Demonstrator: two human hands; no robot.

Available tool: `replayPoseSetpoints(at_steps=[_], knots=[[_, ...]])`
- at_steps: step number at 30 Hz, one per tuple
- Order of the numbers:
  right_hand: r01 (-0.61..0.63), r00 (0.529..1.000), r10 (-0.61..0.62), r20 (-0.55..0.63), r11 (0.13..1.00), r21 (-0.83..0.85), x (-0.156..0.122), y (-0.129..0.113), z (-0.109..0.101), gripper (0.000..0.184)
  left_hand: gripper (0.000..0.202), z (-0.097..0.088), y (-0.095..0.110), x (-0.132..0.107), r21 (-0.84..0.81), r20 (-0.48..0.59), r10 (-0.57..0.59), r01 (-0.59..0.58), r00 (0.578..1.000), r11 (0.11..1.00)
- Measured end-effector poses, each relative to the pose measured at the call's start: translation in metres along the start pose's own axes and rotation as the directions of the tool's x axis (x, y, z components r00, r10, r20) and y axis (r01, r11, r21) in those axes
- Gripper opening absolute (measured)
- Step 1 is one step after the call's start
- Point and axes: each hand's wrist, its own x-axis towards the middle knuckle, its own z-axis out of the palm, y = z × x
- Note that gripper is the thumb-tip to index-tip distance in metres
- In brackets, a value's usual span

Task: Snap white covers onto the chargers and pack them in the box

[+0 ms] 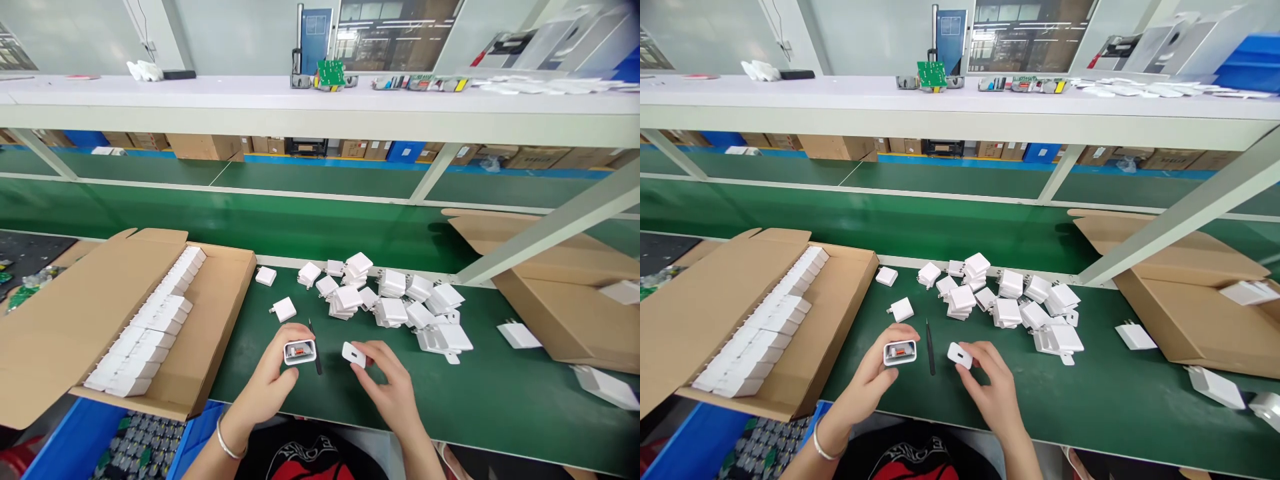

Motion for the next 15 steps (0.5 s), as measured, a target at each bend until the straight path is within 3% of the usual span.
replayPoseSetpoints(at_steps=[4,7,11,15], knots=[[0.209,0.978,-0.209,-0.006,0.977,0.029,0.014,-0.052,0.009,0.040,0.039,0.007,0.004,-0.003,-0.054,0.083,0.022,-0.017,0.996,0.998],[0.256,0.963,-0.258,0.080,0.966,0.032,0.023,-0.072,0.017,0.047,0.040,0.014,0.006,-0.003,-0.067,0.062,0.004,0.000,0.998,0.998],[0.173,0.971,-0.186,0.148,0.980,0.093,0.025,-0.073,0.023,0.043,0.037,0.022,0.007,-0.002,-0.005,-0.024,-0.080,0.080,0.996,0.997],[-0.103,0.988,0.056,0.147,0.935,0.338,0.019,-0.064,0.032,0.042,0.037,0.029,0.001,-0.004,-0.033,-0.041,-0.034,0.033,0.999,0.999]])
